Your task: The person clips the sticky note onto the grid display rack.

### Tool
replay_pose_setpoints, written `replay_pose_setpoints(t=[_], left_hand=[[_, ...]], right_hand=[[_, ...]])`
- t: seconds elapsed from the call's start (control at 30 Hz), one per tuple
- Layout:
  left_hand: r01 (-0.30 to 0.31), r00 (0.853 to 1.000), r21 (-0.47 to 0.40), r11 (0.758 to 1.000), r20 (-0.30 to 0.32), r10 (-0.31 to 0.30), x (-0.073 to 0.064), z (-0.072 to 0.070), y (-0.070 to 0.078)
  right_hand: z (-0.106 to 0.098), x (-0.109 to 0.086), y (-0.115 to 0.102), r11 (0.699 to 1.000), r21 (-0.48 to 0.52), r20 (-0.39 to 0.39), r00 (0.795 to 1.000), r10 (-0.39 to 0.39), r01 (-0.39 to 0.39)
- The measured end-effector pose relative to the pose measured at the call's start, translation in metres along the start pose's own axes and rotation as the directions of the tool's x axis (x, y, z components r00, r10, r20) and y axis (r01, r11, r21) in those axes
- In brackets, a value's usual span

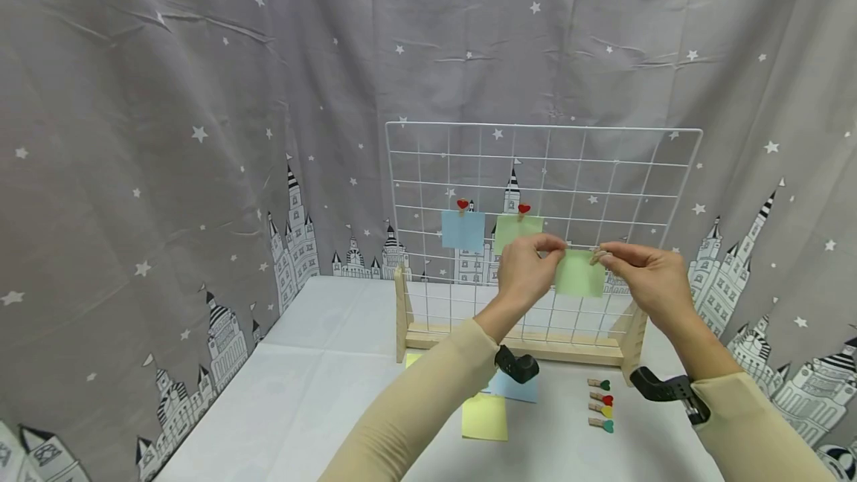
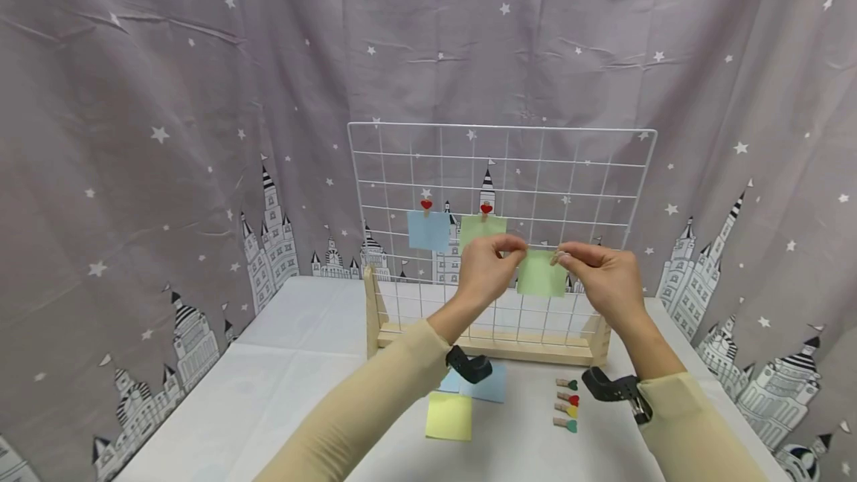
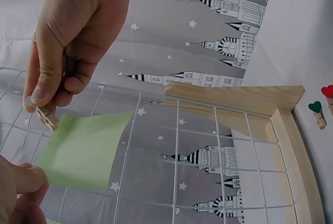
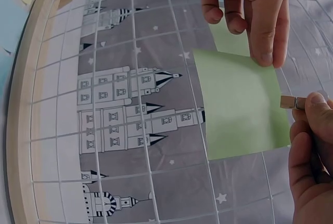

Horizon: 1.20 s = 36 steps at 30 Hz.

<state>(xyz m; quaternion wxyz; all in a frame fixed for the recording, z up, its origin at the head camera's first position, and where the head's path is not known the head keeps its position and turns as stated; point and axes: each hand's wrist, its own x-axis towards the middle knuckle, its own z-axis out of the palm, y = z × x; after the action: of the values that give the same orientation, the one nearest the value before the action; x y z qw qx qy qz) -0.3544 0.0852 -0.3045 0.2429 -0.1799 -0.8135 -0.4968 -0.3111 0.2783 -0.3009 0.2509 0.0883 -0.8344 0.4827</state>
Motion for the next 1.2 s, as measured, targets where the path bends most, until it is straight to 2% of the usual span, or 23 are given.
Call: replay_pose_setpoints(t=[0.4,0.73,0.97,1.2], left_hand=[[0.009,1.000,0.018,1.000,-0.013,-0.009,0.010,0.002,0.004],[0.039,0.998,-0.007,0.999,-0.041,-0.040,0.014,0.003,0.010],[0.079,0.992,0.029,0.996,-0.105,-0.075,0.017,0.008,0.012],[0.079,0.991,0.053,0.995,-0.117,-0.072,0.020,0.009,0.014]], right_hand=[[0.001,0.014,-0.010,0.996,0.064,-0.025,0.998,-0.057,0.058],[-0.001,0.022,-0.016,0.997,0.082,-0.059,0.998,-0.004,0.009],[0.001,0.031,-0.019,0.994,0.109,-0.093,0.995,0.024,-0.014],[0.003,0.037,-0.020,0.996,0.089,-0.099,0.995,0.021,-0.012]])
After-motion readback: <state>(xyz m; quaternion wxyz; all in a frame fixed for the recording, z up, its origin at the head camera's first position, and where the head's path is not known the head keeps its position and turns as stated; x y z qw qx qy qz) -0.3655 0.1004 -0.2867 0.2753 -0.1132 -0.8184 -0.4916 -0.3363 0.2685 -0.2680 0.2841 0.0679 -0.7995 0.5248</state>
